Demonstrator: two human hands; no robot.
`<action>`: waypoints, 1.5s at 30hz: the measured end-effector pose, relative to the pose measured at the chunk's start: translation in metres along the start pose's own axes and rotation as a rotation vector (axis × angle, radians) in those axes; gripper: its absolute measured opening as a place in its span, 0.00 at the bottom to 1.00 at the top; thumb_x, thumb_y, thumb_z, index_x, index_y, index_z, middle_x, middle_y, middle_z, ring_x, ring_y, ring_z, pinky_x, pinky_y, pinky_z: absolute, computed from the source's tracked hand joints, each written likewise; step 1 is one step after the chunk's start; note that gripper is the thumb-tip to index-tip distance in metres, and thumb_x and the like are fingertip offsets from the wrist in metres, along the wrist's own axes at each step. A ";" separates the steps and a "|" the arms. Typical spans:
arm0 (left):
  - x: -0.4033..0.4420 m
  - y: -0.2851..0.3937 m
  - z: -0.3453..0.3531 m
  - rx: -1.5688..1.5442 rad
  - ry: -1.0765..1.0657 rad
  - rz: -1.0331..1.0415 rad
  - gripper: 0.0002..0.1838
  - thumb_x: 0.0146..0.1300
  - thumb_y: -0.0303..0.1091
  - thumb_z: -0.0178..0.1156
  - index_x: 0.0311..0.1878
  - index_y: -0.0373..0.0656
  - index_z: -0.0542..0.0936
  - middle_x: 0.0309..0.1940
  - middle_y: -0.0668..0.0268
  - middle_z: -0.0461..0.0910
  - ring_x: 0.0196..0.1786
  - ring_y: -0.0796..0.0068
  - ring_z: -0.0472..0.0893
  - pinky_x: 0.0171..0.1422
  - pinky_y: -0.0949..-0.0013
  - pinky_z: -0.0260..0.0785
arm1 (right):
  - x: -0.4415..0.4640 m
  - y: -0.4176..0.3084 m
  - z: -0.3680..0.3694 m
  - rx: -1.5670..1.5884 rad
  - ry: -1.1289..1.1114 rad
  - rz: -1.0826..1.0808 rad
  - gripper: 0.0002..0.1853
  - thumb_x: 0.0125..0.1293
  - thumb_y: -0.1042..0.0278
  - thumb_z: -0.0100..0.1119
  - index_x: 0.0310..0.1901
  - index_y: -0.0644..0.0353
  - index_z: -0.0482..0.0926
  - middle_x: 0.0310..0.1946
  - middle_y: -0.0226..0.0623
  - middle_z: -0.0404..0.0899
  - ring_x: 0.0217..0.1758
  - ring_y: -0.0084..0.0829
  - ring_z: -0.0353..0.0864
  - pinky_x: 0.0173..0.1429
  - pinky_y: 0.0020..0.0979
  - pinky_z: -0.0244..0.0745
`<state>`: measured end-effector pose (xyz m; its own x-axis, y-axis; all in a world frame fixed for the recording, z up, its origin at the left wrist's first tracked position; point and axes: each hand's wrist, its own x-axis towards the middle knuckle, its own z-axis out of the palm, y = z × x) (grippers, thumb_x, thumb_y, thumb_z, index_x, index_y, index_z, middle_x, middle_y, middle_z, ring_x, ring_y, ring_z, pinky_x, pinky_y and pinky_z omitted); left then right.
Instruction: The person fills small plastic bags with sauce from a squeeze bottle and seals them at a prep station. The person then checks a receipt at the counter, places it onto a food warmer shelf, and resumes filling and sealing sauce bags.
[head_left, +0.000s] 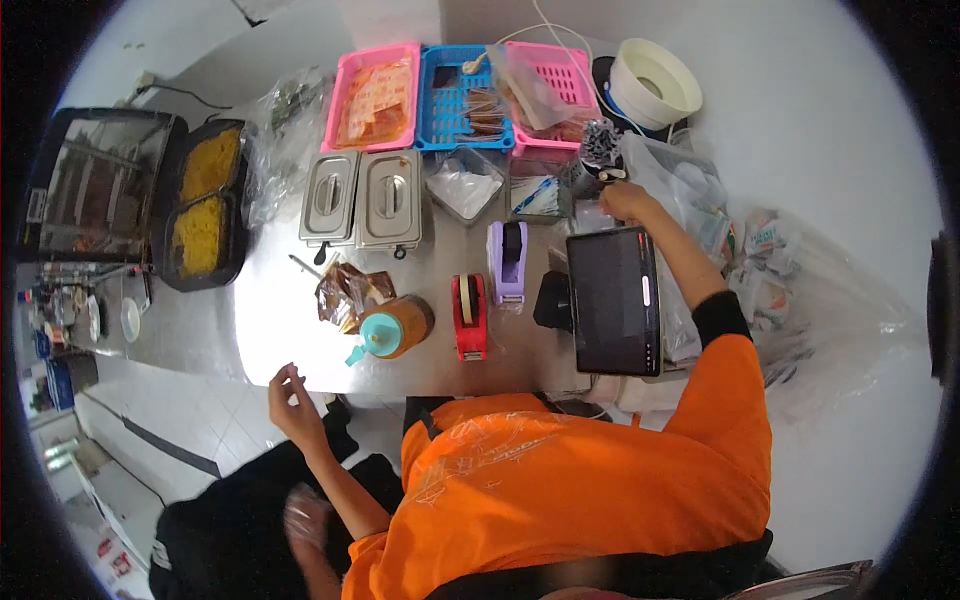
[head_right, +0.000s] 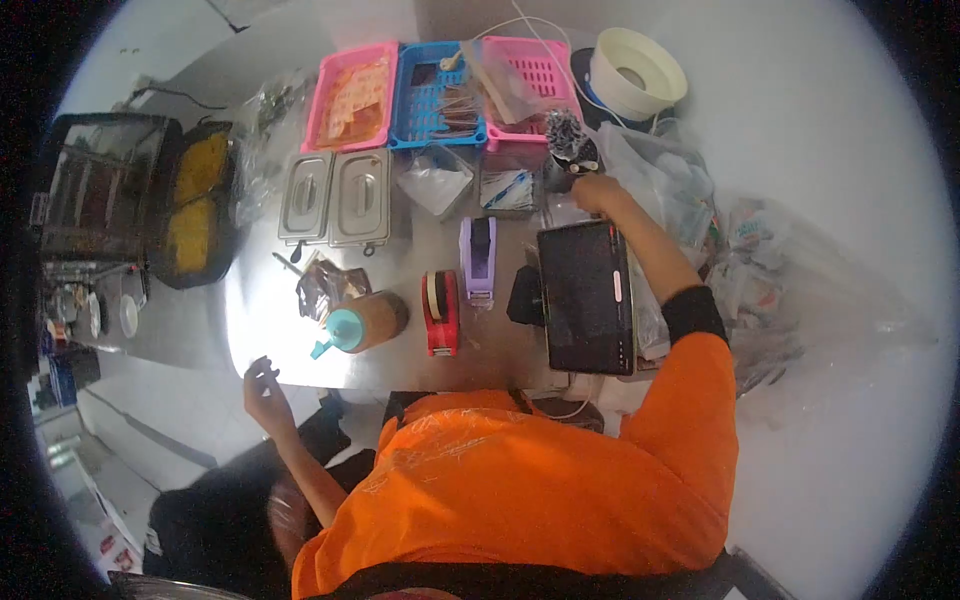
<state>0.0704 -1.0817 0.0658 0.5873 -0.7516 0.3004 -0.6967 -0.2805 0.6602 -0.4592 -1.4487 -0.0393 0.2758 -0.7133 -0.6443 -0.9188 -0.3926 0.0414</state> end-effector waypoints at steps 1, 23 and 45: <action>0.001 0.010 -0.003 0.003 0.078 0.046 0.07 0.68 0.26 0.57 0.44 0.32 0.79 0.34 0.59 0.82 0.32 0.74 0.82 0.38 0.71 0.77 | -0.025 -0.008 -0.013 -0.096 0.107 -0.070 0.11 0.59 0.62 0.56 0.39 0.55 0.84 0.36 0.44 0.84 0.41 0.47 0.83 0.44 0.47 0.77; -0.095 0.062 0.125 -0.313 -0.951 -0.027 0.23 0.64 0.31 0.59 0.60 0.36 0.66 0.43 0.47 0.80 0.44 0.53 0.81 0.47 0.57 0.71 | -0.083 -0.175 0.062 -0.572 0.223 -0.202 0.19 0.69 0.56 0.48 0.53 0.57 0.81 0.61 0.47 0.72 0.68 0.55 0.63 0.74 0.62 0.30; -0.055 0.152 0.087 -0.273 -0.580 0.562 0.43 0.49 0.38 0.73 0.65 0.32 0.63 0.57 0.45 0.69 0.60 0.46 0.71 0.63 0.55 0.67 | -0.232 -0.257 -0.013 1.237 0.568 -0.210 0.04 0.56 0.81 0.62 0.35 0.67 0.80 0.27 0.37 0.79 0.33 0.21 0.80 0.37 0.24 0.75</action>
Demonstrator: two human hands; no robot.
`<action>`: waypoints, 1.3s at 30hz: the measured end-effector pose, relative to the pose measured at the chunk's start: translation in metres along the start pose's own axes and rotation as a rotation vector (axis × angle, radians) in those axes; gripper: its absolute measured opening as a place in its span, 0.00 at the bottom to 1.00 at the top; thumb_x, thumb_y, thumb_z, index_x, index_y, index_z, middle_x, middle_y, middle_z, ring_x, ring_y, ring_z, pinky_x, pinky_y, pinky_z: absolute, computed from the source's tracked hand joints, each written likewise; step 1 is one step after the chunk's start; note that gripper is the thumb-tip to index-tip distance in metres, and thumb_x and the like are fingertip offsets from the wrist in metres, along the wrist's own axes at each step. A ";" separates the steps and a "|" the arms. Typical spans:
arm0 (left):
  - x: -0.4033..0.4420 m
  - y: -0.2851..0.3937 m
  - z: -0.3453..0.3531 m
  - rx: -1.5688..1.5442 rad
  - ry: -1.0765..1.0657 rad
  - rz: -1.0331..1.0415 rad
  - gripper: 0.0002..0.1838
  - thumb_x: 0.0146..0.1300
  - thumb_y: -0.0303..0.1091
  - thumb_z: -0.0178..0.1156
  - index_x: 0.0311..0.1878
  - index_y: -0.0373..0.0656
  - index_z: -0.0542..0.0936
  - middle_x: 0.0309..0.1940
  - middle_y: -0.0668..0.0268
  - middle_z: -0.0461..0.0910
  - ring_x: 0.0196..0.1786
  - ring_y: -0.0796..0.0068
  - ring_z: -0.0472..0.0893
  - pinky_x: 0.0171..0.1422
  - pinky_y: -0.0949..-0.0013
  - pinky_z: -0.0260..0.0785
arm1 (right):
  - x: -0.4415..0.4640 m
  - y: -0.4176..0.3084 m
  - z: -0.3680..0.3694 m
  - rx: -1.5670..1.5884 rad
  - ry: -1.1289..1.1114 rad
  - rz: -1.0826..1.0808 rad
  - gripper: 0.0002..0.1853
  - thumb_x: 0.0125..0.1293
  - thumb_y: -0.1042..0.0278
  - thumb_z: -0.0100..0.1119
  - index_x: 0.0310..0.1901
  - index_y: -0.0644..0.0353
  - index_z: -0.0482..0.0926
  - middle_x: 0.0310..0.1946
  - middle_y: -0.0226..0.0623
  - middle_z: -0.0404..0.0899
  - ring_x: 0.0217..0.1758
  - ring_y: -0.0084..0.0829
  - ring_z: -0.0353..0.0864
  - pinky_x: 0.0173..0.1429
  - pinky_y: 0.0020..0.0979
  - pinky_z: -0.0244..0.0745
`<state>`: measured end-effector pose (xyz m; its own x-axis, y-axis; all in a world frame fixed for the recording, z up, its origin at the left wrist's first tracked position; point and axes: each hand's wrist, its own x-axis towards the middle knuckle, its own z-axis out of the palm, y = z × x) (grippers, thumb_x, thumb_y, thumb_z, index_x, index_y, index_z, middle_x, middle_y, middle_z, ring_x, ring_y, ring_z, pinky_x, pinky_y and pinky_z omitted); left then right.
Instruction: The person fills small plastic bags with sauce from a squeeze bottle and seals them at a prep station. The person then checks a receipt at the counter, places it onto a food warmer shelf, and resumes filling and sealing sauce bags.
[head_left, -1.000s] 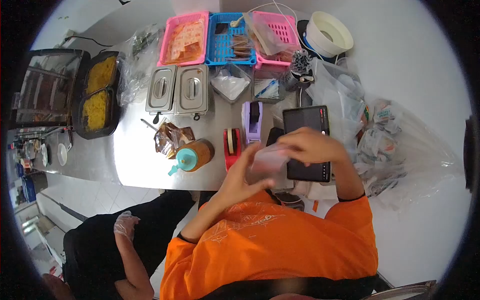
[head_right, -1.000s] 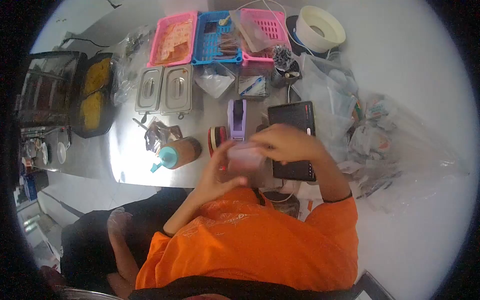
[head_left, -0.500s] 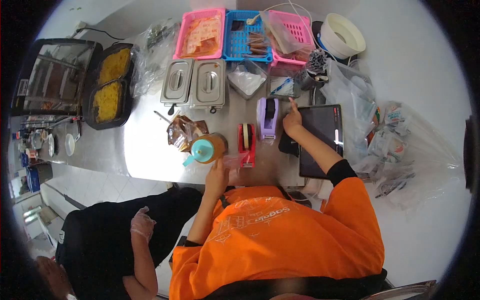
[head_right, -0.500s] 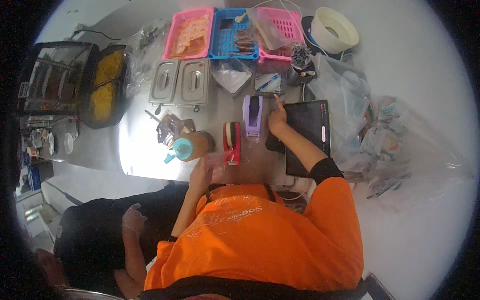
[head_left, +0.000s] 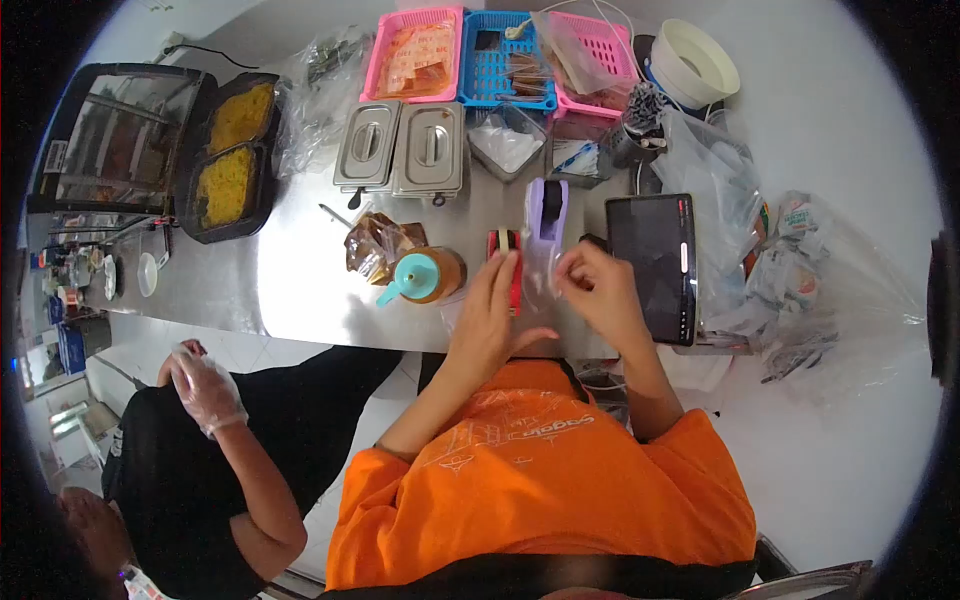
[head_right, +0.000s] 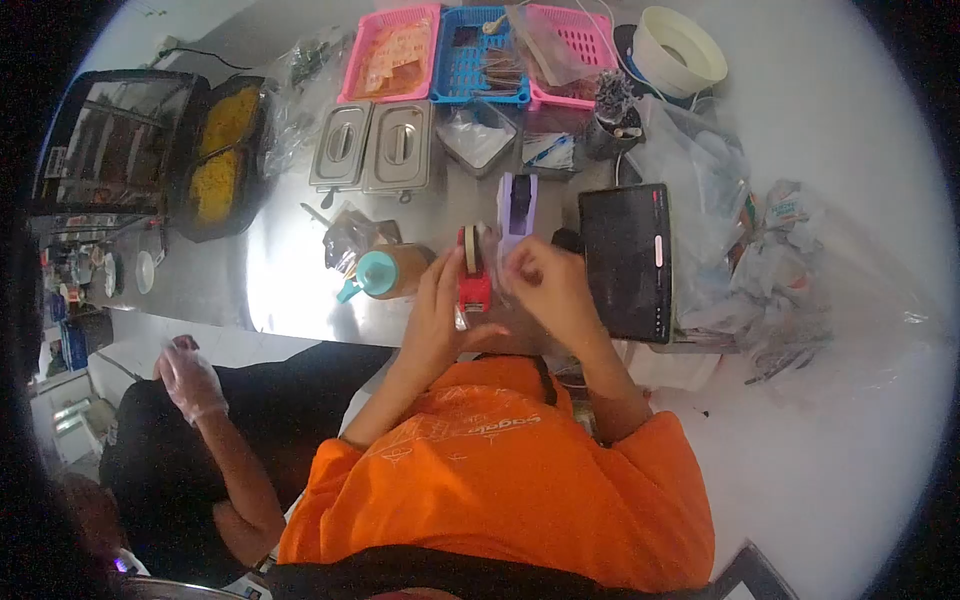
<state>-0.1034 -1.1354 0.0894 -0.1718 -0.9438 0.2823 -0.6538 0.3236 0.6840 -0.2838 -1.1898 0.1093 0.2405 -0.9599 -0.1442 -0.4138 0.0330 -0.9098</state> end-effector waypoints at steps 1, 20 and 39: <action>0.008 0.001 0.000 -0.009 0.022 0.063 0.44 0.48 0.38 0.73 0.66 0.32 0.62 0.57 0.45 0.68 0.61 0.45 0.70 0.65 0.56 0.66 | -0.007 -0.008 0.006 0.078 -0.067 -0.010 0.04 0.57 0.80 0.62 0.35 0.68 0.80 0.27 0.36 0.79 0.33 0.20 0.80 0.37 0.23 0.75; -0.094 -0.082 -0.113 -0.041 -0.002 -0.001 0.36 0.51 0.38 0.73 0.59 0.39 0.65 0.46 0.52 0.70 0.47 0.54 0.73 0.54 0.53 0.65 | -0.060 -0.073 0.163 -0.286 0.100 -0.592 0.11 0.56 0.69 0.69 0.39 0.62 0.82 0.42 0.39 0.75 0.43 0.37 0.73 0.46 0.35 0.70; -0.165 -0.092 -0.049 -0.950 0.235 -0.881 0.37 0.62 0.43 0.62 0.68 0.35 0.58 0.42 0.67 0.66 0.44 0.76 0.69 0.50 0.70 0.65 | 0.013 0.056 0.206 0.066 0.195 -0.536 0.51 0.39 0.57 0.81 0.64 0.63 0.60 0.55 0.48 0.68 0.63 0.48 0.65 0.66 0.47 0.61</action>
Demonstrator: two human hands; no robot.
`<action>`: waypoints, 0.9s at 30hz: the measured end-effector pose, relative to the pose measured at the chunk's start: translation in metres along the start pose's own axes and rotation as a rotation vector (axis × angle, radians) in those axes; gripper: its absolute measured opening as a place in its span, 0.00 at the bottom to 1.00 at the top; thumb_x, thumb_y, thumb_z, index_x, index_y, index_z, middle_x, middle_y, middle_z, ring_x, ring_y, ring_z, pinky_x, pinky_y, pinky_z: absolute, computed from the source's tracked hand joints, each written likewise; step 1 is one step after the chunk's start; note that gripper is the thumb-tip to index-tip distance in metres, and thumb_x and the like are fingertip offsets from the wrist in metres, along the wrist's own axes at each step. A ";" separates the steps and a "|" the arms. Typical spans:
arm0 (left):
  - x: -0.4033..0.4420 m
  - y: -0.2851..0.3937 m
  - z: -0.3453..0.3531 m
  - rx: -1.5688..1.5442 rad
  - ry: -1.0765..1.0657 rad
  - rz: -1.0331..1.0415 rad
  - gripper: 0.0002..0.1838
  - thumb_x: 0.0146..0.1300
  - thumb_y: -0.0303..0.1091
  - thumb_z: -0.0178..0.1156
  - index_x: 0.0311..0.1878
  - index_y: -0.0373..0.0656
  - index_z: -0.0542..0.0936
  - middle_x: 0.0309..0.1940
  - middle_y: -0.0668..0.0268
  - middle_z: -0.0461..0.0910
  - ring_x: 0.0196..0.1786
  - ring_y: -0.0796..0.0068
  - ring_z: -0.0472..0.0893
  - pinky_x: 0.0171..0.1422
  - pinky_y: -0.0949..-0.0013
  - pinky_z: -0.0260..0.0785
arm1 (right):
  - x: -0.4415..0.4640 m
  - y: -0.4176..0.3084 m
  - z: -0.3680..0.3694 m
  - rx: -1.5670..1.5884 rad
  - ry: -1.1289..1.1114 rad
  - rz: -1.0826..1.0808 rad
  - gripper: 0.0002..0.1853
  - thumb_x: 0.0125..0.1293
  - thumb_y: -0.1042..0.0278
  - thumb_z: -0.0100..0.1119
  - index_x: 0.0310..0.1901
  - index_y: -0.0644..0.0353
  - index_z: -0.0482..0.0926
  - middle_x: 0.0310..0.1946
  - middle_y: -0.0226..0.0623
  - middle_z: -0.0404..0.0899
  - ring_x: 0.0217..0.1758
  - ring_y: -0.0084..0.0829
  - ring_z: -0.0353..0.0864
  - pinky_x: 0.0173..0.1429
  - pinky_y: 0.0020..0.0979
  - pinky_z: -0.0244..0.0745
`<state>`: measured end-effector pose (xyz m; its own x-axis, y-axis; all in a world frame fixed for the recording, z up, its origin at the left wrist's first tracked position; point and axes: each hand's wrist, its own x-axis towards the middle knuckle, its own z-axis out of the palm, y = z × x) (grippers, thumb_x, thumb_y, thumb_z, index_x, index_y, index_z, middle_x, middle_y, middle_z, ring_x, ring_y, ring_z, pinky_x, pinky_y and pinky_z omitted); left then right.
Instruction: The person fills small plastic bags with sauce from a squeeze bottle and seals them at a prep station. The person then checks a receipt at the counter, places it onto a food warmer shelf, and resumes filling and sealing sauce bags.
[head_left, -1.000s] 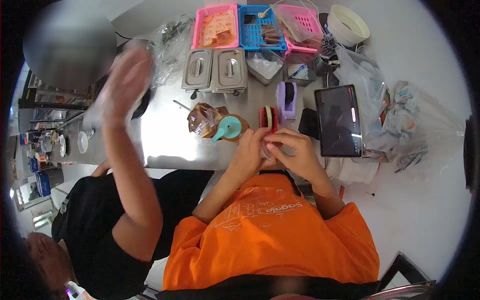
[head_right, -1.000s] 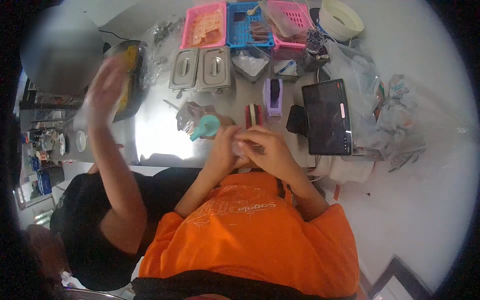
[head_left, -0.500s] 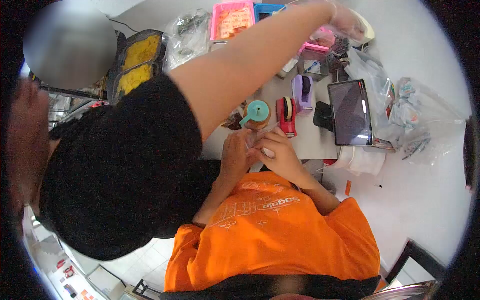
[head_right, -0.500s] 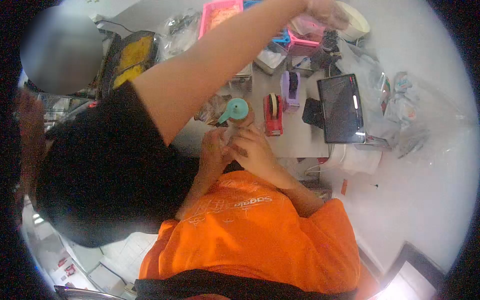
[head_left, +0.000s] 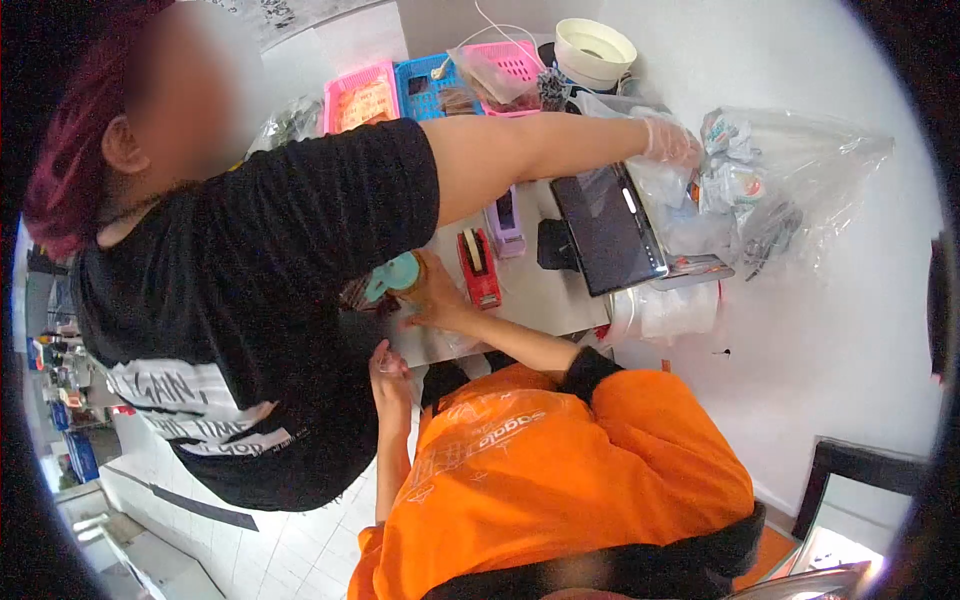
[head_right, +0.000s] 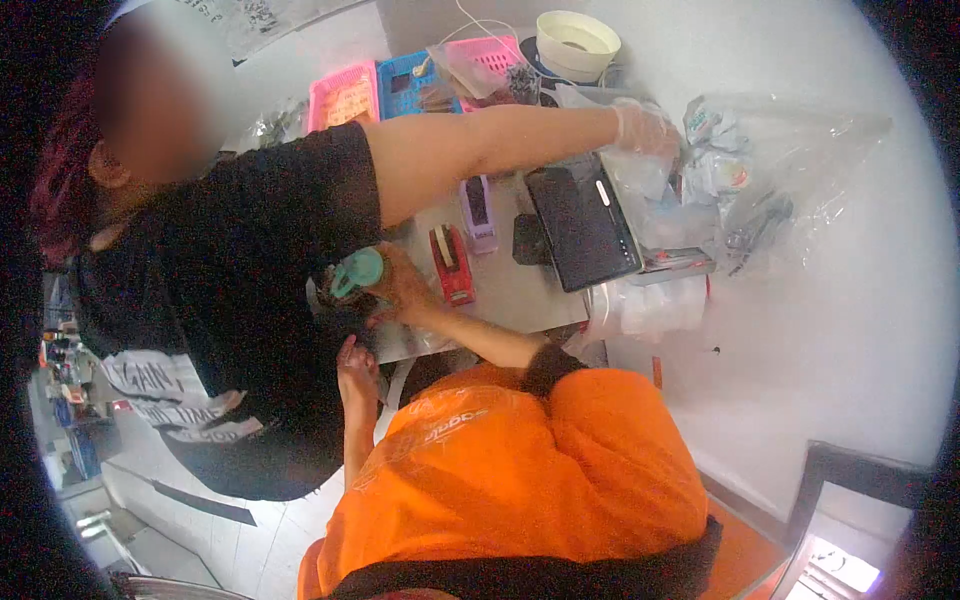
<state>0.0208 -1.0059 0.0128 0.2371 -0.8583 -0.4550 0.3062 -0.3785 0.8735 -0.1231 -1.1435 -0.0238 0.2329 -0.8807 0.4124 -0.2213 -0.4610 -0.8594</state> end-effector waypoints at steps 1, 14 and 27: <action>-0.006 -0.011 -0.001 -0.285 -0.046 0.034 0.39 0.61 0.49 0.63 0.67 0.35 0.60 0.39 0.70 0.68 0.41 0.76 0.70 0.49 0.70 0.64 | 0.005 0.005 0.009 -0.032 -0.008 0.010 0.50 0.39 0.56 0.80 0.63 0.62 0.61 0.55 0.48 0.68 0.63 0.48 0.65 0.66 0.47 0.61; -0.084 -0.022 0.001 -0.451 -0.191 0.094 0.41 0.62 0.51 0.64 0.69 0.32 0.62 0.58 0.55 0.74 0.61 0.63 0.74 0.67 0.63 0.65 | 0.000 0.029 -0.017 -0.125 -0.276 -0.466 0.39 0.41 0.51 0.77 0.56 0.56 0.74 0.56 0.46 0.71 0.63 0.49 0.68 0.68 0.52 0.60; -0.070 0.037 0.030 -0.031 -0.564 0.345 0.32 0.55 0.33 0.71 0.63 0.36 0.72 0.56 0.60 0.77 0.57 0.71 0.77 0.63 0.65 0.69 | -0.002 -0.145 -0.201 -0.505 -0.836 -0.330 0.44 0.36 0.61 0.75 0.61 0.53 0.69 0.49 0.43 0.72 0.52 0.49 0.76 0.58 0.49 0.70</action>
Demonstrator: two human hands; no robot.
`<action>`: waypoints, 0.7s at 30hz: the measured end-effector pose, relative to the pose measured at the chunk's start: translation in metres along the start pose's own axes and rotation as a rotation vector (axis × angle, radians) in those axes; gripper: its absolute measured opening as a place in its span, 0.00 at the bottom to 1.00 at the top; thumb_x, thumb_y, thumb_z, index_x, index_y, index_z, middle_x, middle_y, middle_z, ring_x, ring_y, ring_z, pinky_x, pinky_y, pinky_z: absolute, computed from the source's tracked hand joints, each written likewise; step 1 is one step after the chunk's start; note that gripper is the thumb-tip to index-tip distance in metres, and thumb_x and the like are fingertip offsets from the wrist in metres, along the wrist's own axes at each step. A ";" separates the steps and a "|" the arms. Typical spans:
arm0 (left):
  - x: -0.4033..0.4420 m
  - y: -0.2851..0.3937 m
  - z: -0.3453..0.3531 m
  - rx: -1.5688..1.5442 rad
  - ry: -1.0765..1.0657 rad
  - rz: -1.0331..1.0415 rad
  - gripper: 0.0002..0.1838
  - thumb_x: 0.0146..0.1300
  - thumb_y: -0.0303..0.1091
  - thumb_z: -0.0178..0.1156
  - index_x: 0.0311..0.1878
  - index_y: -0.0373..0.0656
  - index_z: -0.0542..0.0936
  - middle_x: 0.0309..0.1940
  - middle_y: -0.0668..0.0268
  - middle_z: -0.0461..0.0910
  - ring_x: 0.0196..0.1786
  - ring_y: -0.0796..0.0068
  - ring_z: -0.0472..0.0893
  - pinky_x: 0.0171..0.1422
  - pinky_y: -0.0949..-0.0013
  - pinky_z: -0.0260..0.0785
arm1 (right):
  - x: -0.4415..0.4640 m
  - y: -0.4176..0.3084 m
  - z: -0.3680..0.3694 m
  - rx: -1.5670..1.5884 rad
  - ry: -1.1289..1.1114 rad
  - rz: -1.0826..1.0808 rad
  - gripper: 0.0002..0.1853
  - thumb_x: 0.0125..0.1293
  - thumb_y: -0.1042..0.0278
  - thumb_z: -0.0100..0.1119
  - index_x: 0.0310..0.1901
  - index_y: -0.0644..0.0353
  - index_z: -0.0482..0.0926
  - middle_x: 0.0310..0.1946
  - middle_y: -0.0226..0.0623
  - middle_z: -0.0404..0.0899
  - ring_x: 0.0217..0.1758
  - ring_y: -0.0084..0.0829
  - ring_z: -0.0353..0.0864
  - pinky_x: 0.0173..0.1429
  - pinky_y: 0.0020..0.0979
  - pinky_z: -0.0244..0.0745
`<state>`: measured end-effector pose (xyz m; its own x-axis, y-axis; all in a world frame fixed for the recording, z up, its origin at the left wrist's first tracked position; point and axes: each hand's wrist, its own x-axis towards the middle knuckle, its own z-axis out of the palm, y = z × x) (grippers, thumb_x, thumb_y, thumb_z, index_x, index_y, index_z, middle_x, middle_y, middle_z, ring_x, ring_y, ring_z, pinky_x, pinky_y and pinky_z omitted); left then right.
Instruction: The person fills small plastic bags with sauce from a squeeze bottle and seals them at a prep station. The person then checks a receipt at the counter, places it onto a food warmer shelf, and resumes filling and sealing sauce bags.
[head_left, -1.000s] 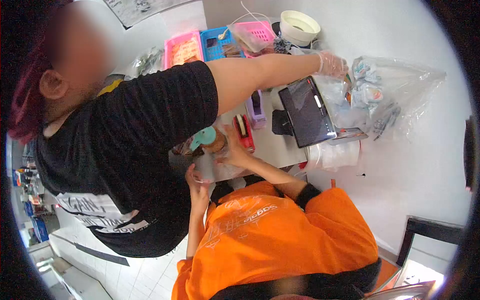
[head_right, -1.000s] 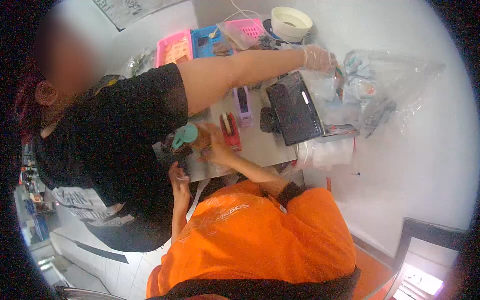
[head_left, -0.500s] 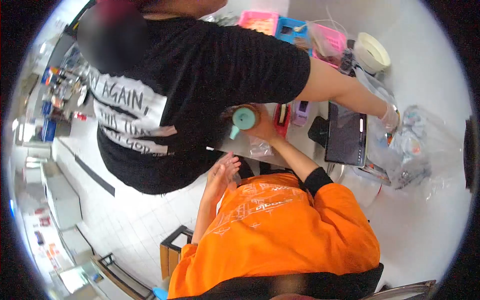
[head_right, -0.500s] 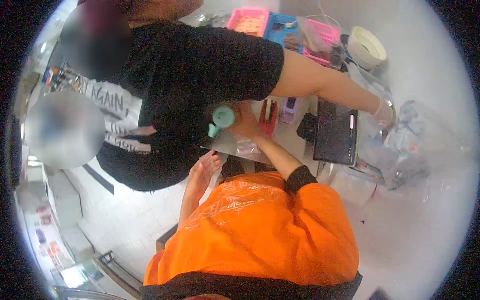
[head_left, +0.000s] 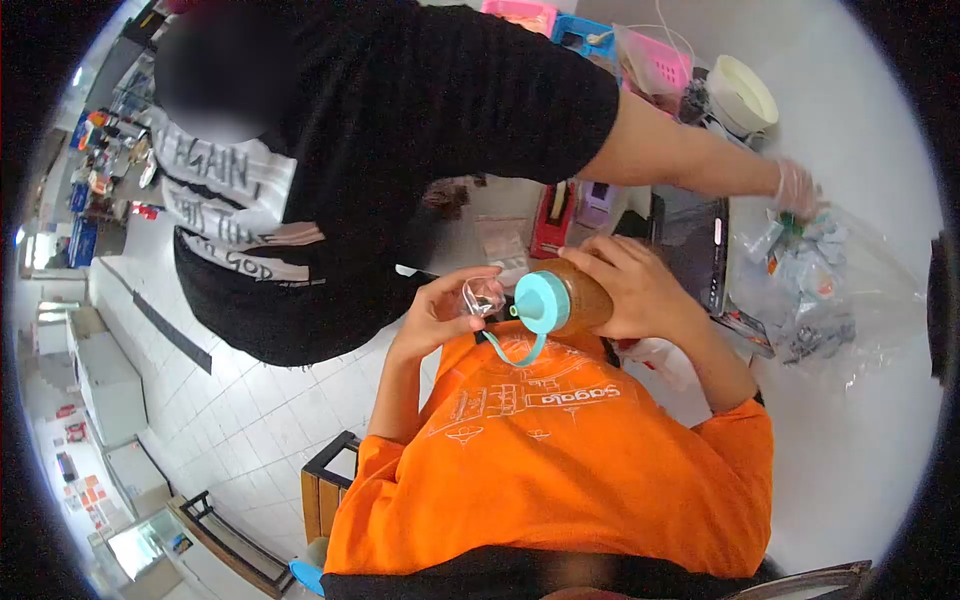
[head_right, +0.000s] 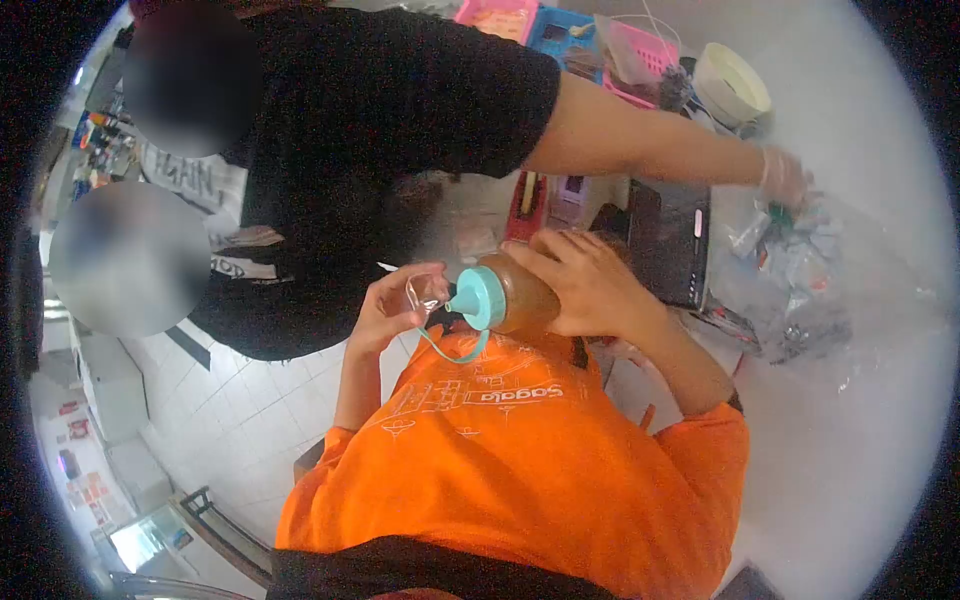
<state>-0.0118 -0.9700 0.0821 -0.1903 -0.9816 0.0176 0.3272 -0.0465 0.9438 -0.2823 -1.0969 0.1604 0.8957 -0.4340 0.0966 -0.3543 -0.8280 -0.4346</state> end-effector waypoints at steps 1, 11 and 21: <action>0.005 0.000 0.002 -0.034 -0.052 -0.020 0.31 0.56 0.34 0.70 0.63 0.36 0.73 0.55 0.60 0.77 0.57 0.71 0.77 0.63 0.65 0.69 | -0.006 -0.004 -0.011 -0.075 -0.032 0.029 0.43 0.36 0.60 0.75 0.61 0.52 0.70 0.48 0.43 0.72 0.51 0.49 0.76 0.57 0.49 0.70; 0.056 -0.007 0.032 -0.239 -0.608 -0.272 0.33 0.66 0.55 0.56 0.59 0.31 0.73 0.50 0.57 0.80 0.52 0.67 0.80 0.58 0.66 0.70 | -0.026 -0.035 -0.076 -0.544 -0.169 0.090 0.31 0.49 0.62 0.67 0.58 0.44 0.74 0.45 0.41 0.72 0.51 0.43 0.73 0.60 0.53 0.65; 0.090 -0.032 0.025 -0.336 -0.769 -0.578 0.41 0.69 0.66 0.37 0.59 0.32 0.72 0.53 0.45 0.76 0.54 0.56 0.78 0.48 0.65 0.72 | -0.011 -0.043 -0.096 -0.678 -0.145 0.013 0.31 0.48 0.73 0.63 0.58 0.41 0.73 0.45 0.33 0.73 0.50 0.39 0.73 0.61 0.51 0.65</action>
<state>-0.0621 -1.0527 0.0620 -0.9060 -0.4131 -0.0925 0.2176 -0.6418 0.7354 -0.3023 -1.0906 0.2641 0.9005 -0.4325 -0.0457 -0.4126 -0.8827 0.2249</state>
